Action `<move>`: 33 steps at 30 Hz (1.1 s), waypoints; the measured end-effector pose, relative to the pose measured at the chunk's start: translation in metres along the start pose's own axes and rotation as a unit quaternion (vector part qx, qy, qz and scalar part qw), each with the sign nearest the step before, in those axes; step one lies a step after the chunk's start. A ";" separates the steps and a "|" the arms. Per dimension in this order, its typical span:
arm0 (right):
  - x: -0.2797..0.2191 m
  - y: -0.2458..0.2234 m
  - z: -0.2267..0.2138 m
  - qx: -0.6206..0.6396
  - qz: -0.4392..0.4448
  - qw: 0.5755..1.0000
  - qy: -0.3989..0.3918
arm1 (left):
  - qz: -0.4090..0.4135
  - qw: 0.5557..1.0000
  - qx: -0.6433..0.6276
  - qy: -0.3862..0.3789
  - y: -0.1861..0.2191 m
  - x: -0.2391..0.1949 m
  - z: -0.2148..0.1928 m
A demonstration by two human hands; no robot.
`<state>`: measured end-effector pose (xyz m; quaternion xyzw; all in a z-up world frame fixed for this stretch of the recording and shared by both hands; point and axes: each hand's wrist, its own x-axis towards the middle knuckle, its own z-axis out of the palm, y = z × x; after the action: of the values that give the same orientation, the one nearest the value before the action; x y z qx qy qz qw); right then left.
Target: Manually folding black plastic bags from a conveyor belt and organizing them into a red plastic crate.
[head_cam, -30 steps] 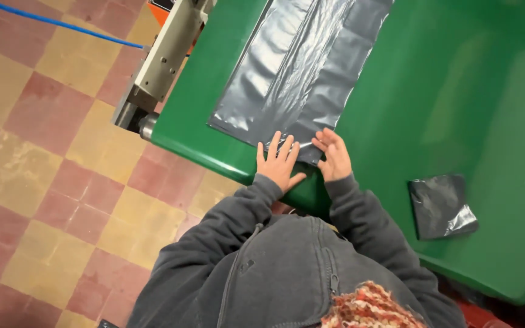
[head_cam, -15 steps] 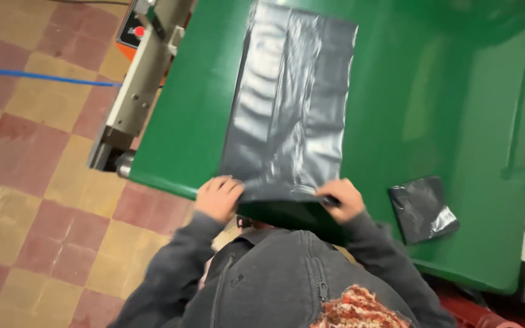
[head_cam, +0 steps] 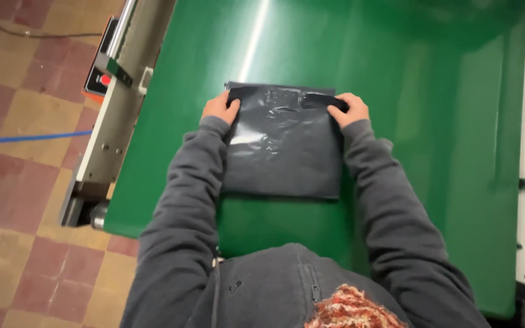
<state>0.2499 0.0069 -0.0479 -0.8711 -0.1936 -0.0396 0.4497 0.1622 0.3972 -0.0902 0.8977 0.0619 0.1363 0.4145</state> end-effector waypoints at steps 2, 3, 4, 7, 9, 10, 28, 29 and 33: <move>0.023 0.020 0.018 -0.057 -0.048 0.997 0.013 | -0.018 0.998 0.057 0.004 -0.006 0.018 0.011; 0.034 0.030 0.028 -0.116 -0.095 0.988 0.025 | -0.037 0.993 0.111 0.008 -0.011 0.026 0.017; 0.043 0.029 0.031 -0.113 -0.094 0.989 0.025 | -0.038 0.993 0.114 0.007 -0.008 0.026 0.018; 0.060 0.024 0.041 -0.150 -0.087 0.985 -0.015 | -0.054 0.987 0.150 0.024 0.026 0.013 0.006; 0.064 0.018 0.041 -0.204 -0.002 0.974 -0.096 | -0.021 0.964 0.254 0.075 0.090 -0.007 -0.018; 0.065 0.011 0.041 -0.204 0.004 0.974 -0.097 | -0.021 0.965 0.253 0.069 0.112 -0.018 -0.018; -0.192 -0.089 0.006 -0.151 -0.149 0.977 0.032 | -0.212 0.688 -0.682 -0.131 -0.001 -0.156 -0.015; -0.195 -0.092 0.006 -0.180 -0.149 0.972 0.019 | -0.086 0.889 -0.449 -0.040 0.026 -0.169 -0.030; -0.192 -0.141 0.008 -0.257 -0.175 0.950 -0.004 | 0.245 0.950 0.195 0.012 0.109 -0.200 -0.089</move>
<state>0.0199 0.0293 0.0087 -0.9096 -0.3284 -0.1628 0.1958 -0.0555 0.3465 0.0093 0.9469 -0.1292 0.2298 0.1843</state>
